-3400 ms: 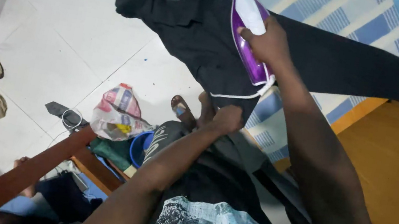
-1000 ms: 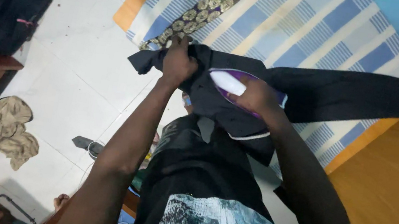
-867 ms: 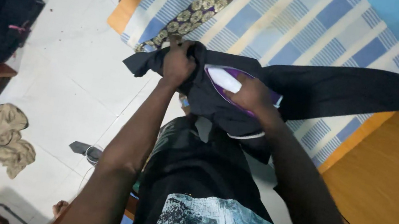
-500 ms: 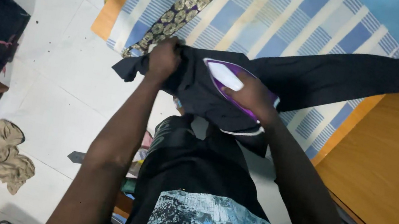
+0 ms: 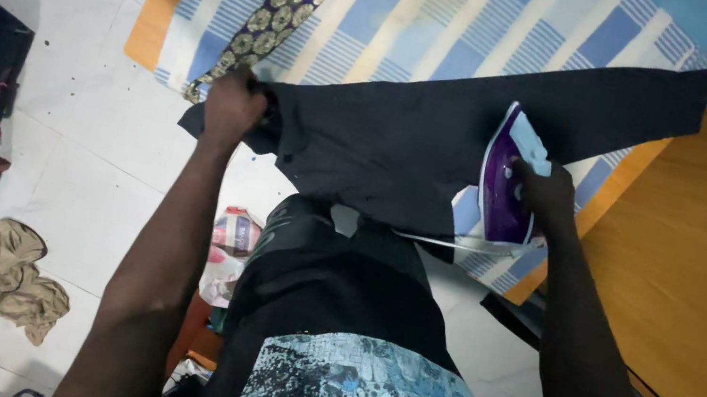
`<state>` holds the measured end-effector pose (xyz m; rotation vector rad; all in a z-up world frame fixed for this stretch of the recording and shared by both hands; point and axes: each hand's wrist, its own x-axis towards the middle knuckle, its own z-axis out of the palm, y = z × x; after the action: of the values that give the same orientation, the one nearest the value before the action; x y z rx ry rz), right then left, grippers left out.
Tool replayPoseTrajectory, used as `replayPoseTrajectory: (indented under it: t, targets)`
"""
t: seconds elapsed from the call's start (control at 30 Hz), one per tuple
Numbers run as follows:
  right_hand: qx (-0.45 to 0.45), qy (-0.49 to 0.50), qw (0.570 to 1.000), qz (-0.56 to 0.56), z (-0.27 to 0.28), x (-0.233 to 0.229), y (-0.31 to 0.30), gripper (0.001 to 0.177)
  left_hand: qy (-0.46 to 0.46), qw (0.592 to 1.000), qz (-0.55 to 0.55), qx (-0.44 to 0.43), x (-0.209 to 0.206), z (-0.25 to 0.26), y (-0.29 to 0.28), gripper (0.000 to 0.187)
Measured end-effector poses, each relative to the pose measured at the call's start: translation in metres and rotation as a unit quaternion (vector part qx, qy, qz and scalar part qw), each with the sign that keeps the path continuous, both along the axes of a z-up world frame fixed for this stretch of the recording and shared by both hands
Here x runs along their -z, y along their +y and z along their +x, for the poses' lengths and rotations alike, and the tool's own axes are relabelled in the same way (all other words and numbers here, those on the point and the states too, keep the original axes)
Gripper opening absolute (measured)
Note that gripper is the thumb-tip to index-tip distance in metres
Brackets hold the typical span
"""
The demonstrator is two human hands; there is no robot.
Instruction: Ironing a black long-sleeved shirt on a flat surface.
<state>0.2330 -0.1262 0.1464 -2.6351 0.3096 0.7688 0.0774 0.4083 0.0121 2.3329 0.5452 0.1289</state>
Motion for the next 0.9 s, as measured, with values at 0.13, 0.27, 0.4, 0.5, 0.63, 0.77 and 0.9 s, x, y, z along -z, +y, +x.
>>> replayPoseTrajectory:
  t: [0.13, 0.27, 0.4, 0.5, 0.63, 0.77, 0.9]
  targets:
    - [0.011, -0.019, 0.997, 0.067, 0.011, -0.007, -0.003, 0.05, -0.007, 0.999, 0.038, 0.014, 0.026, -0.003, 0.012, 0.02]
    - [0.063, -0.026, 0.991, 0.115, 0.021, -0.024, 0.012, 0.039, -0.004, 0.999, 0.049, 0.005, 0.021, 0.001, 0.009, 0.019]
    - [0.078, -0.023, 0.971, 0.223, 0.04, -0.012, -0.002, 0.032, 0.003, 0.997, 0.078, 0.018, 0.024, 0.004, 0.002, 0.026]
    - [0.07, -0.015, 0.973, 0.22, 0.051, -0.01, 0.001, 0.03, 0.047, 0.983, 0.175, 0.001, -0.036, 0.022, -0.05, 0.035]
    - [0.031, -0.018, 0.97, 0.241, 0.066, 0.011, -0.008, 0.033, -0.027, 0.98, 0.013, 0.197, -0.11, 0.038, -0.172, 0.028]
    - [0.028, -0.022, 0.976, 0.215, 0.077, 0.004, 0.001, 0.034, 0.077, 0.916, -0.044, 0.39, -0.099, 0.042, -0.297, 0.027]
    - [0.008, -0.019, 0.976, 0.215, 0.075, 0.003, 0.0, 0.038, 0.027, 0.892, 0.057, 0.448, -0.034, 0.019, -0.357, 0.033]
